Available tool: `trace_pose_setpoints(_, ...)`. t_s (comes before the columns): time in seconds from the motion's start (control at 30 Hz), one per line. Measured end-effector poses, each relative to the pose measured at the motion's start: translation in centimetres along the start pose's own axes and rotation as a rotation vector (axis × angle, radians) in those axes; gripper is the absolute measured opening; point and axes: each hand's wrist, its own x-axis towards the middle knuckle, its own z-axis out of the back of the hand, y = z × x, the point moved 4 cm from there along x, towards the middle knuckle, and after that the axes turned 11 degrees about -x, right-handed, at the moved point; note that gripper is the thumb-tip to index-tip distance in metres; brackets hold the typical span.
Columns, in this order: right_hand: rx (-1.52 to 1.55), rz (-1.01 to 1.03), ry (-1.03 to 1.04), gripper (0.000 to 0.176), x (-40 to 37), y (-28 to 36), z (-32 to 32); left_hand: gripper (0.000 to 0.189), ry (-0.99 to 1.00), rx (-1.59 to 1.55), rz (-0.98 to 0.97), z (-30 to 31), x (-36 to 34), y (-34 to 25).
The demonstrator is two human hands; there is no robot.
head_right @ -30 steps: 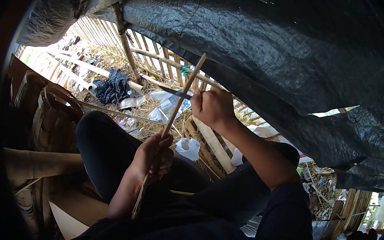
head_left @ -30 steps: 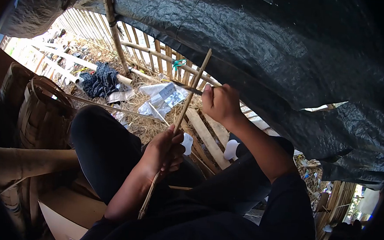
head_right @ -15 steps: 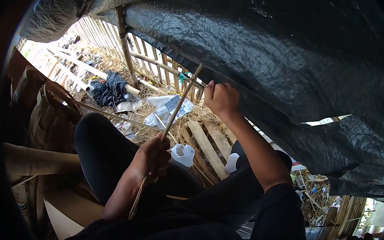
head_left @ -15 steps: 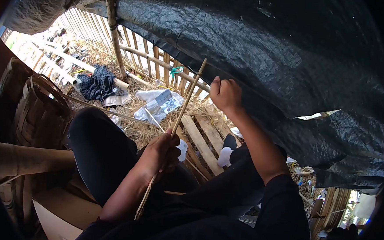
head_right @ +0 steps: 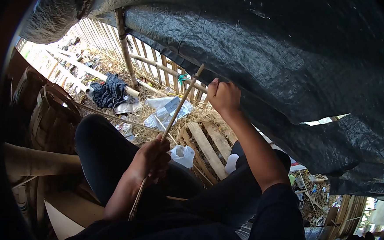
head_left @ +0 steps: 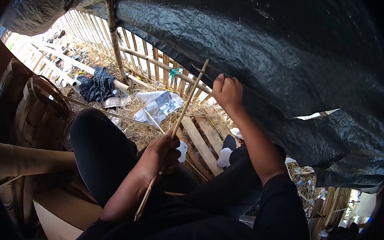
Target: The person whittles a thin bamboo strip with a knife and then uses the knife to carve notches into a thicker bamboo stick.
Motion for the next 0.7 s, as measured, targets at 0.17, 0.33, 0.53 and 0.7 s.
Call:
trace_pose_setpoints(0.17,-0.034,0.233,-0.093,0.045,-1.6,1.6,-0.1,0.039,0.022,-0.03,-0.015,0.2,0.0,0.0)
trace_pose_setpoints(0.33,-0.063,0.034,-0.053,0.046,-0.8,0.8,-0.7,0.039,-0.005,-0.018,-0.024,1.0,0.6,-0.1)
trace_pose_setpoints(0.53,-0.127,-0.033,-0.026,0.043,0.6,-0.4,-0.8,0.039,-0.029,0.019,-0.039,0.3,0.0,-0.1)
trace_pose_setpoints(0.7,0.072,0.349,-0.187,0.043,-1.1,1.9,0.3,0.039,0.024,-0.007,-0.019,0.4,0.0,0.2)
